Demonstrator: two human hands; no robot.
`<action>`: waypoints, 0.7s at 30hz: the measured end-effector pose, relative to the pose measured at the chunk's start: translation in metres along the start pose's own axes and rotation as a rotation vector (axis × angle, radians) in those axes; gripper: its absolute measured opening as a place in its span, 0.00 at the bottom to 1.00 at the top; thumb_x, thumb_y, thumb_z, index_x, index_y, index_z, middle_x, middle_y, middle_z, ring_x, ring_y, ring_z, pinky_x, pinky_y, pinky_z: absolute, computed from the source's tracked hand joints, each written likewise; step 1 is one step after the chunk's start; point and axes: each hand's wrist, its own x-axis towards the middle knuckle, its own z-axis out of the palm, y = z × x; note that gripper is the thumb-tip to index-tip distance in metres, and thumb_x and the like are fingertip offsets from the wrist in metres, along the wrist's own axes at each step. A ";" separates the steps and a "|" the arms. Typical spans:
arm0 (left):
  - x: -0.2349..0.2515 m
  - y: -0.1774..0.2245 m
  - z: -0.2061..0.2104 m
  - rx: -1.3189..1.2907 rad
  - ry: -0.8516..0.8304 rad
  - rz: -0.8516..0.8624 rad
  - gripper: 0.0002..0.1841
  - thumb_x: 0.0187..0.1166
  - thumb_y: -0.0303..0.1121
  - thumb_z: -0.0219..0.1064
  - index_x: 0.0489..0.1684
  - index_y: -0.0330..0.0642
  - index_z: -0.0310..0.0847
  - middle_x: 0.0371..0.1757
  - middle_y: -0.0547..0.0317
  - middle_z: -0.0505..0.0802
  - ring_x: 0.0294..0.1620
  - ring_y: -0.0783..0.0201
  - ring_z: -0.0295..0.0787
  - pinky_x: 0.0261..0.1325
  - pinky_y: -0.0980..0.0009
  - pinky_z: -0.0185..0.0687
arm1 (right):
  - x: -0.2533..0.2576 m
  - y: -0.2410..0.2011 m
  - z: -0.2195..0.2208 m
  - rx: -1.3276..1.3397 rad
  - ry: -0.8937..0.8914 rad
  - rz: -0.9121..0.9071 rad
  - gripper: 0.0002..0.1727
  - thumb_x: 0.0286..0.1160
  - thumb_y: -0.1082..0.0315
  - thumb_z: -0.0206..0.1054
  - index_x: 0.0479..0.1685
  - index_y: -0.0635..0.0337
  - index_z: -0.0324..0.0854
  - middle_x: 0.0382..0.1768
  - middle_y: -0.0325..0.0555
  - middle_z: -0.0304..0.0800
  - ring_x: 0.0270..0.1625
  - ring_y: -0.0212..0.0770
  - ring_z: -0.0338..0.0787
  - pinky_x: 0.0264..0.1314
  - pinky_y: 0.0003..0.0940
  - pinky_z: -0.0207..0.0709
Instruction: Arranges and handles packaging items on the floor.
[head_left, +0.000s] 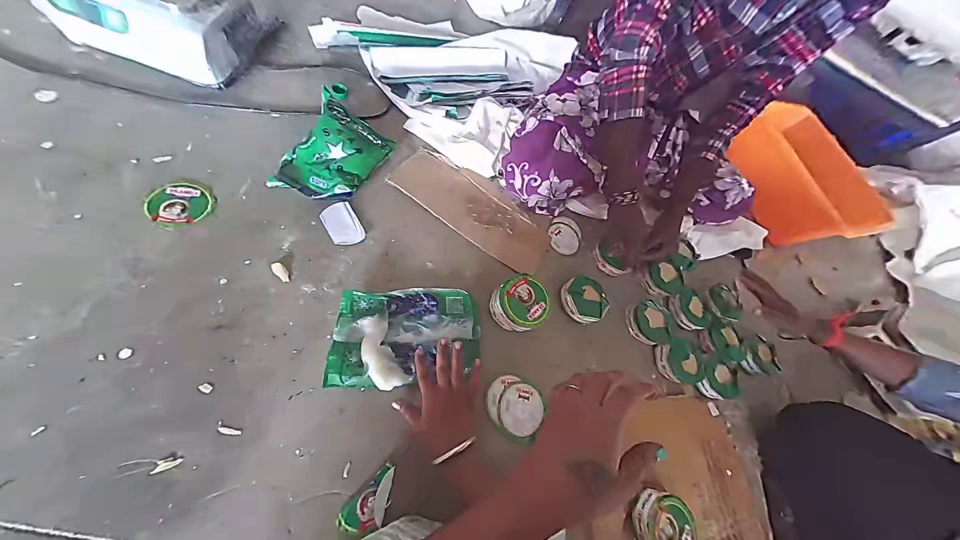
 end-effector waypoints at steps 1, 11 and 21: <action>0.001 -0.001 -0.001 0.010 0.002 -0.014 0.26 0.77 0.36 0.70 0.76 0.39 0.79 0.72 0.39 0.85 0.75 0.41 0.79 0.71 0.42 0.74 | 0.001 0.001 0.005 0.004 -0.011 0.016 0.42 0.62 0.43 0.76 0.80 0.52 0.79 0.85 0.65 0.68 0.88 0.75 0.61 0.81 0.84 0.45; 0.008 -0.007 0.003 0.019 -0.047 -0.079 0.26 0.78 0.36 0.71 0.76 0.39 0.79 0.73 0.39 0.85 0.76 0.40 0.78 0.71 0.41 0.72 | -0.014 -0.005 0.014 -0.067 0.236 -0.118 0.15 0.75 0.54 0.67 0.56 0.32 0.95 0.73 0.52 0.86 0.77 0.66 0.82 0.77 0.79 0.60; 0.010 -0.012 -0.007 0.088 -0.096 -0.170 0.27 0.80 0.38 0.69 0.78 0.40 0.77 0.75 0.40 0.83 0.78 0.42 0.77 0.76 0.41 0.70 | -0.016 -0.019 -0.016 0.415 0.178 0.097 0.16 0.65 0.80 0.66 0.49 0.61 0.96 0.70 0.63 0.86 0.78 0.71 0.79 0.82 0.74 0.55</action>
